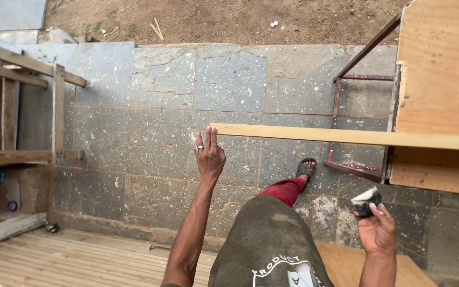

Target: The person applies a white substance to wooden planks and then sands the surface using a small sanding block, working across different sections of a long piece of wood.

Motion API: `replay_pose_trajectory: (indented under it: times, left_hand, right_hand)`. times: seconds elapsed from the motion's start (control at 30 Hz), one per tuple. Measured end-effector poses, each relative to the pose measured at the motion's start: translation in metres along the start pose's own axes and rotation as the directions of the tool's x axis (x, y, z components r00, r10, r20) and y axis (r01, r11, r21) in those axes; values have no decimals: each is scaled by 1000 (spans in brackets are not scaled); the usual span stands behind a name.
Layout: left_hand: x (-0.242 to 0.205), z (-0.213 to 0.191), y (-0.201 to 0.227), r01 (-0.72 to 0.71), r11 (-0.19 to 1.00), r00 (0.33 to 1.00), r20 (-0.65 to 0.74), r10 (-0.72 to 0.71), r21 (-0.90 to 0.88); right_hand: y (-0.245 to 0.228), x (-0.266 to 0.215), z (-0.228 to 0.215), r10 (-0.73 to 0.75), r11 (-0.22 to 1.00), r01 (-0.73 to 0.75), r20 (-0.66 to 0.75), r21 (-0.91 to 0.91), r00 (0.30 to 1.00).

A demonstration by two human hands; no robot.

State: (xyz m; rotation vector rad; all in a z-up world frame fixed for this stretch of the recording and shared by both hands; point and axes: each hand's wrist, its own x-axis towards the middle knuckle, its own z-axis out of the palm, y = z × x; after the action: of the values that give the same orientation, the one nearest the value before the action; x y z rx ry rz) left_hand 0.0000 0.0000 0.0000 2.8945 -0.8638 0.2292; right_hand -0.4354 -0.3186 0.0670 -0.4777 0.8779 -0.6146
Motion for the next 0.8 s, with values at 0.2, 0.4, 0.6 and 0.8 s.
replay_pose_trajectory:
  times: [0.2, 0.4, 0.6, 0.8]
  left_hand:
    - [28, 8, -44, -27, 795, 998, 23, 51, -607]
    - [70, 5, -74, -30, 655, 923, 231, 308, -755]
    - [88, 27, -94, -44, 486, 851, 222, 475, -873]
    - [91, 31, -82, 322, 357, 762, 464, 452, -877]
  right_hand:
    - [90, -12, 114, 49, 996, -39, 127, -81, 991]
    - [188, 7, 258, -136, 893, 193, 164, -407, 977]
    - [237, 10, 363, -585, -125, 603, 549, -788, 597]
    - [273, 6, 363, -764, -54, 405, 299, -913, 571]
